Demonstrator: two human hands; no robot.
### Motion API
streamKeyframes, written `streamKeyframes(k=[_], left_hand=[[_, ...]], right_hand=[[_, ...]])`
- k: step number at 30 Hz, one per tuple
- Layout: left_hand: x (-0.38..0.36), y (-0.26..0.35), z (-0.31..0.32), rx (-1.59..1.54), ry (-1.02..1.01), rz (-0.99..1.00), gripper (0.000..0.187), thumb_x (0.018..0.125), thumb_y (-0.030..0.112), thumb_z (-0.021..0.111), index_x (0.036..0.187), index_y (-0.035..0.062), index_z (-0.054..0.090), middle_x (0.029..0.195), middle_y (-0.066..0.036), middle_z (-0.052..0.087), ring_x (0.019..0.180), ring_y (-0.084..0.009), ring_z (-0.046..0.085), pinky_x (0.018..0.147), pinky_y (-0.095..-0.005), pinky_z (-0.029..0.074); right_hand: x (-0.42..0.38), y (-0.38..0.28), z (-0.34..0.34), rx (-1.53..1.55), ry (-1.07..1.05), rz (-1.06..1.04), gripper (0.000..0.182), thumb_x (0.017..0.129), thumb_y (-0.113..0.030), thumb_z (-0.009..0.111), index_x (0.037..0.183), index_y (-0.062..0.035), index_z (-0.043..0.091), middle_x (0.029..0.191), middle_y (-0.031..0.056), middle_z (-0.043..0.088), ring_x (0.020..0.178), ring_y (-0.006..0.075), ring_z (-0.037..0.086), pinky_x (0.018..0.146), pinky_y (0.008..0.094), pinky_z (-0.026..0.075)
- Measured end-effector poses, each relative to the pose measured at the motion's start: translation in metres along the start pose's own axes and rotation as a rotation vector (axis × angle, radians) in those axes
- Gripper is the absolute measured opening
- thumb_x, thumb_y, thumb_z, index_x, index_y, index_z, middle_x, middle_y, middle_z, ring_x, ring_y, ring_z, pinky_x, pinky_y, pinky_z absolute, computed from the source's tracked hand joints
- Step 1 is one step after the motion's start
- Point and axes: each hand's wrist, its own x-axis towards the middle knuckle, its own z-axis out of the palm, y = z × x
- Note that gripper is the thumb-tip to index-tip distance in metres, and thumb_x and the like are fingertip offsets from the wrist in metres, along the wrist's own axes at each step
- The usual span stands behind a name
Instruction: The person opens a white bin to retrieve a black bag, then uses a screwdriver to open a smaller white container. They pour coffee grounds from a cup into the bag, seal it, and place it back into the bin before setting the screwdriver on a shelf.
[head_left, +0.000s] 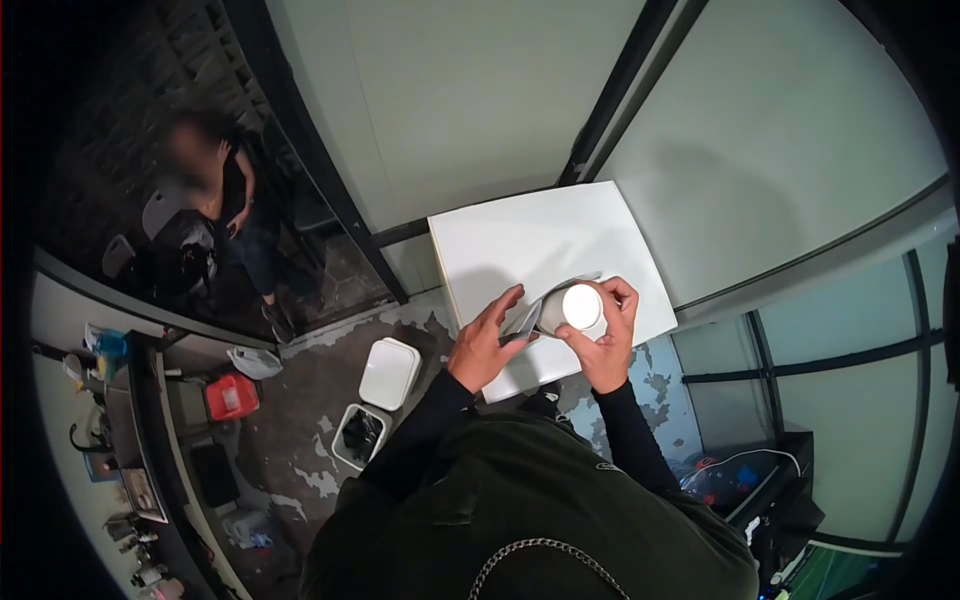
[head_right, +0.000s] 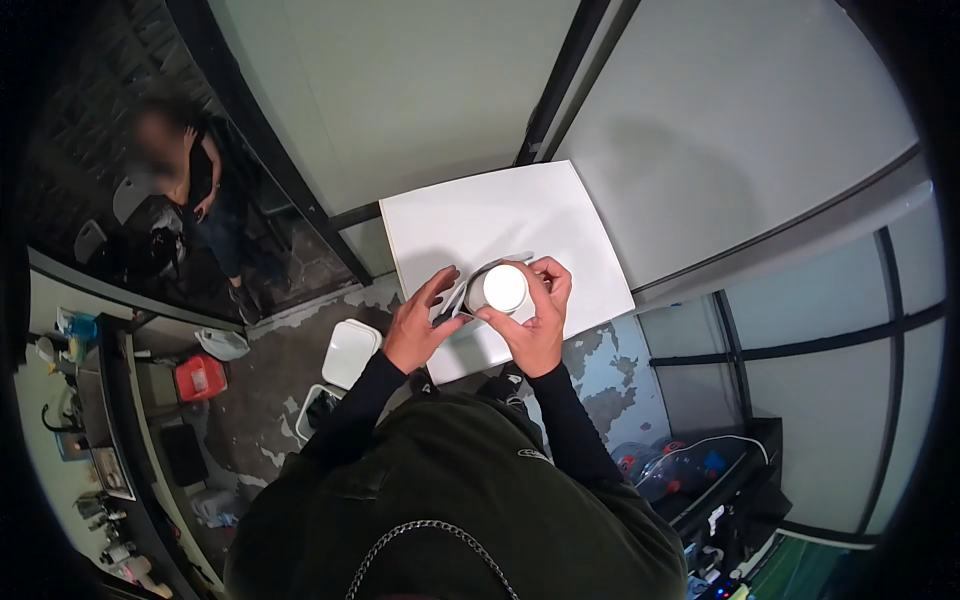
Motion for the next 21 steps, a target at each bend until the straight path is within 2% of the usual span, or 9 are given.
streamKeyframes(k=[1, 3, 5, 7, 9, 11, 14, 19, 21], left_hand=[[0.0, 0.0, -0.001, -0.001, -0.01, -0.005, 0.076, 0.083, 0.016, 0.078, 0.147, 0.0097, 0.038, 0.136, -0.017, 0.057, 0.124, -0.032, 0.058, 0.1, -0.0412, 0.049], [0.001, -0.003, 0.002, 0.023, -0.004, -0.013, 0.074, 0.084, 0.018, 0.078, 0.146, 0.0092, 0.039, 0.133, -0.017, 0.059, 0.121, -0.0316, 0.06, 0.098, -0.0407, 0.05], [0.0, -0.009, 0.007, -0.007, 0.012, 0.002, 0.073, 0.085, 0.019, 0.077, 0.146, 0.0094, 0.039, 0.13, -0.017, 0.061, 0.117, -0.0307, 0.062, 0.096, -0.0398, 0.051], [0.001, -0.009, 0.016, -0.033, 0.051, -0.007, 0.07, 0.086, 0.02, 0.076, 0.145, 0.0069, 0.041, 0.128, -0.018, 0.062, 0.115, -0.031, 0.063, 0.095, -0.0392, 0.052], [0.001, -0.01, 0.021, -0.052, 0.056, -0.121, 0.067, 0.086, 0.019, 0.077, 0.142, 0.0025, 0.045, 0.129, -0.021, 0.062, 0.117, -0.0317, 0.063, 0.095, -0.039, 0.052], [0.005, -0.011, 0.032, -0.094, 0.068, -0.189, 0.063, 0.089, 0.023, 0.074, 0.141, 0.0006, 0.046, 0.131, -0.021, 0.06, 0.116, -0.0325, 0.063, 0.097, -0.0375, 0.051], [0.003, -0.001, 0.032, -0.023, 0.143, -0.023, 0.075, 0.09, 0.028, 0.073, 0.148, 0.0023, 0.034, 0.14, -0.022, 0.052, 0.125, -0.0345, 0.056, 0.1, -0.0406, 0.048], [0.01, 0.046, 0.038, -0.023, 0.352, 0.021, 0.076, 0.09, 0.032, 0.071, 0.149, 0.0042, 0.032, 0.14, -0.023, 0.05, 0.122, -0.0389, 0.058, 0.099, -0.0438, 0.049], [0.013, 0.057, 0.049, -0.047, 0.348, -0.005, 0.074, 0.093, 0.026, 0.068, 0.15, 0.0015, 0.029, 0.146, -0.02, 0.047, 0.13, -0.0333, 0.052, 0.106, -0.044, 0.045]], right_hand=[[0.001, 0.003, -0.001, 0.0, -0.016, 0.001, 0.058, 0.07, -0.02, 0.087, 0.121, -0.0054, 0.064, 0.127, 0.0116, 0.045, 0.11, 0.0249, 0.046, 0.098, 0.0377, 0.04], [0.006, 0.011, -0.003, 0.212, -0.005, 0.23, 0.056, 0.07, -0.017, 0.085, 0.12, -0.0039, 0.064, 0.117, 0.009, 0.05, 0.105, 0.0232, 0.049, 0.094, 0.0335, 0.041], [0.013, 0.011, -0.004, 0.242, 0.025, 0.233, 0.055, 0.07, -0.014, 0.084, 0.12, -0.0026, 0.064, 0.111, 0.0082, 0.053, 0.103, 0.0224, 0.05, 0.092, 0.0318, 0.042], [0.025, 0.013, -0.004, 0.089, -0.002, 0.053, 0.058, 0.067, -0.014, 0.086, 0.12, -0.0028, 0.065, 0.112, 0.0092, 0.05, 0.103, 0.0236, 0.05, 0.092, 0.033, 0.042], [0.033, 0.008, -0.008, 0.006, -0.113, -0.06, 0.067, 0.062, -0.023, 0.091, 0.121, -0.0051, 0.066, 0.116, 0.0106, 0.045, 0.107, 0.0269, 0.049, 0.095, 0.037, 0.042], [0.039, 0.015, -0.004, -0.005, -0.148, -0.081, 0.065, 0.062, -0.027, 0.091, 0.119, -0.0079, 0.067, 0.12, 0.0119, 0.044, 0.113, 0.0295, 0.046, 0.098, 0.04, 0.04], [0.045, 0.021, -0.006, -0.108, -0.223, -0.189, 0.064, 0.061, -0.029, 0.092, 0.118, -0.0118, 0.067, 0.132, 0.0151, 0.041, 0.122, 0.0341, 0.039, 0.102, 0.0445, 0.036], [0.049, 0.052, -0.011, 0.193, -0.368, -0.266, 0.062, 0.066, -0.018, 0.089, 0.12, -0.0086, 0.058, 0.143, 0.0206, 0.035, 0.129, 0.0401, 0.041, 0.104, 0.0483, 0.037], [0.053, 0.065, -0.018, 0.233, -0.412, -0.363, 0.063, 0.066, -0.014, 0.088, 0.119, -0.0083, 0.054, 0.147, 0.0227, 0.031, 0.131, 0.0429, 0.041, 0.103, 0.0495, 0.04]])
